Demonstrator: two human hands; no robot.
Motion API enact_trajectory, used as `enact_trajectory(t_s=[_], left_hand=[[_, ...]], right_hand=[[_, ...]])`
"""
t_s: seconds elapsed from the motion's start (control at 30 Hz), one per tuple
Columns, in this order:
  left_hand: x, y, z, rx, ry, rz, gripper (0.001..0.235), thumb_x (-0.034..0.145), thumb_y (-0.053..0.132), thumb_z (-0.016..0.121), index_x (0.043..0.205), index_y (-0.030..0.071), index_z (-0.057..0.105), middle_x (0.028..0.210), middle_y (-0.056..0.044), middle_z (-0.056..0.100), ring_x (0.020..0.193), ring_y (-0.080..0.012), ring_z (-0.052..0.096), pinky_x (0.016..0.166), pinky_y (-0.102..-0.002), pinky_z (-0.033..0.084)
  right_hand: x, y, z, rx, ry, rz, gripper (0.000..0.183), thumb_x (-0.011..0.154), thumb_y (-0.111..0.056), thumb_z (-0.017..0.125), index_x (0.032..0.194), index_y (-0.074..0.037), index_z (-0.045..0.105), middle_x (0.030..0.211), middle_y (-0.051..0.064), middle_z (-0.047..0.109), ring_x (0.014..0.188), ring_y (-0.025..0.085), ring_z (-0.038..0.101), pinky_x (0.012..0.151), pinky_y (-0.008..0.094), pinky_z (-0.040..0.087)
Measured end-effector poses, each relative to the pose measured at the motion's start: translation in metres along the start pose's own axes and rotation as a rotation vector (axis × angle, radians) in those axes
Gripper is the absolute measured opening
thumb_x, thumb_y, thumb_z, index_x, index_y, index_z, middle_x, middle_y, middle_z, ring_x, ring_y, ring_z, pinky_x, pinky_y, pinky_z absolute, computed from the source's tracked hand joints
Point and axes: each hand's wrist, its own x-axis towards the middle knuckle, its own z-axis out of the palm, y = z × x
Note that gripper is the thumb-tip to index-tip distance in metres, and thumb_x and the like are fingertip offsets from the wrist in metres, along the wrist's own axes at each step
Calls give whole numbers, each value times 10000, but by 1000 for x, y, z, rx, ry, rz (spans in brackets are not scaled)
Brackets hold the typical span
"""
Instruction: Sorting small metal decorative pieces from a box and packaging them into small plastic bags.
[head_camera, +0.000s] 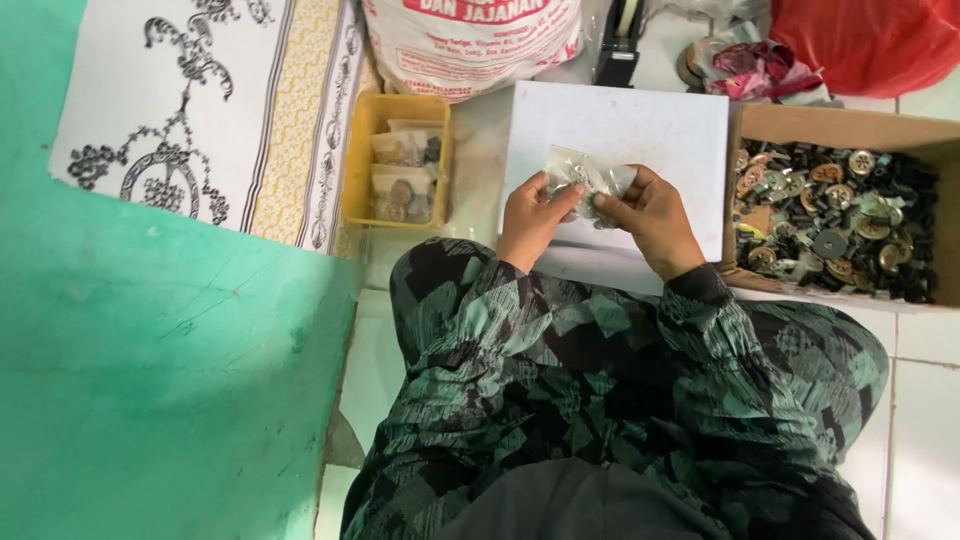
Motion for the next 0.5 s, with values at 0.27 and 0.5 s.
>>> enact_trajectory(t_s=[0.27,0.5], left_hand=[[-39,82,-90,-238,463,184,662,1063,272,589,1606,78,264,1553,-278,314,1450,-404,378,1196,-580,341],[-39,121,-86,-814,946,111,574,1079,276,505,1585,92,307,1681,-219,147,1549,-359,248,1259,-508,251]], right_hand=[[65,15,81,-67,-145,-51,373,938,-110,826,1224,13,621,1010,132,699,873,200,718,721,353,638],[133,44,158,-252,-214,26,461,903,-148,841,1277,2,617,1051,149,708,895,209,703,721,344,634]])
